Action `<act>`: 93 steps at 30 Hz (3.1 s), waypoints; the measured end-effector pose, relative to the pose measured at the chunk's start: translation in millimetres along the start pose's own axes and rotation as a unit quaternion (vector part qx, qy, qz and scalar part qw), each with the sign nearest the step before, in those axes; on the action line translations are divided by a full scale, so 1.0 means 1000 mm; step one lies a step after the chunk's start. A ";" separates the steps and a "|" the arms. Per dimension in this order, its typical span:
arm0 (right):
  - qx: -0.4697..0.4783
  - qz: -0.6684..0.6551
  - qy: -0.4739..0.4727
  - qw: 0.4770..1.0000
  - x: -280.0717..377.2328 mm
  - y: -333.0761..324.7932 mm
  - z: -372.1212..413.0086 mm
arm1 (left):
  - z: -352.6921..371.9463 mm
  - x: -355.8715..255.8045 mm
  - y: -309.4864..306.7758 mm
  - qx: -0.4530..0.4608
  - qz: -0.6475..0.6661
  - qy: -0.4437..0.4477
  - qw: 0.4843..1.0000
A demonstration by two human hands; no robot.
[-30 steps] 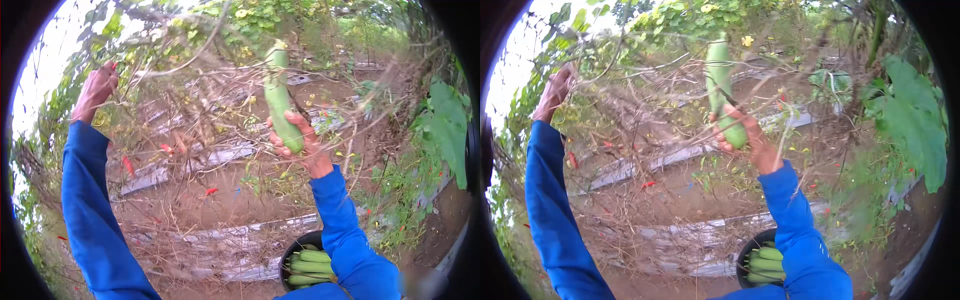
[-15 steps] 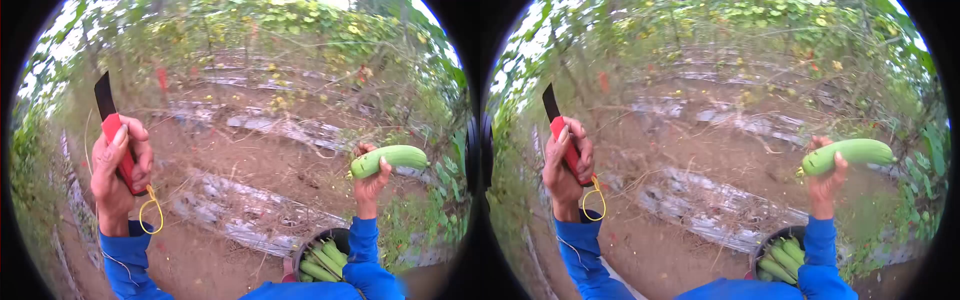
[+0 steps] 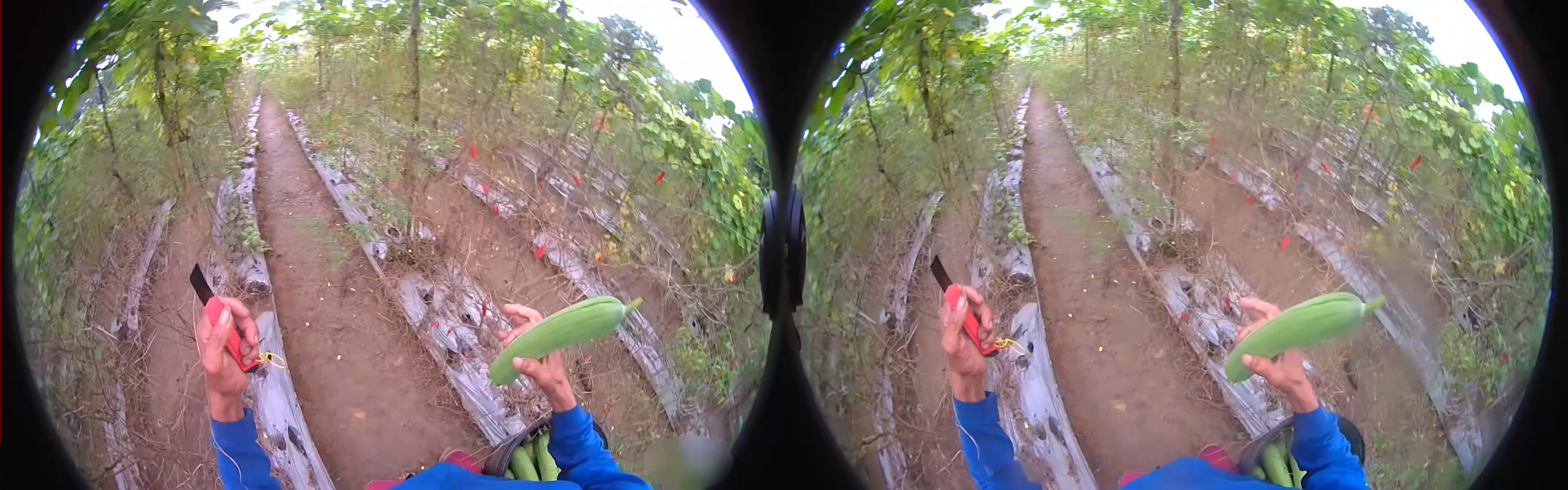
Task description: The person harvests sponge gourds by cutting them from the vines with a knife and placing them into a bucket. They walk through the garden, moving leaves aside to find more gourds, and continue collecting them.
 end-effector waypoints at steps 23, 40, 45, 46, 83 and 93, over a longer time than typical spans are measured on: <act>0.317 -0.381 0.221 0.840 -0.206 0.245 -0.278 | -0.140 0.047 -0.129 -0.093 -0.215 -0.114 0.965; 0.252 -0.288 0.234 0.894 -0.285 0.385 -0.545 | -0.324 0.107 -0.339 -0.151 -0.285 -0.108 0.940; 0.237 -0.224 0.194 0.925 -0.294 0.390 -0.624 | -0.423 0.149 -0.354 -0.092 -0.228 -0.105 0.964; 0.230 -0.221 0.194 0.927 -0.297 0.390 -0.643 | -0.443 0.158 -0.354 -0.067 -0.217 -0.102 0.968; -0.180 0.220 -0.261 0.923 -0.115 0.175 -1.206 | -1.071 0.391 -0.411 0.132 -0.187 0.034 0.973; -0.075 0.073 -0.345 0.933 0.009 0.109 -1.296 | -1.164 0.422 -0.409 0.160 -0.140 0.049 0.976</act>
Point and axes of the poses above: each hand's wrist, its own z-axis away from the middle knuckle, its own y-axis out of the palm, x = y × z, the point moved 7 cm from there along -z, towards the middle knuckle, and after that the axes turned 2 degrees about x, right-handed, at the moved point
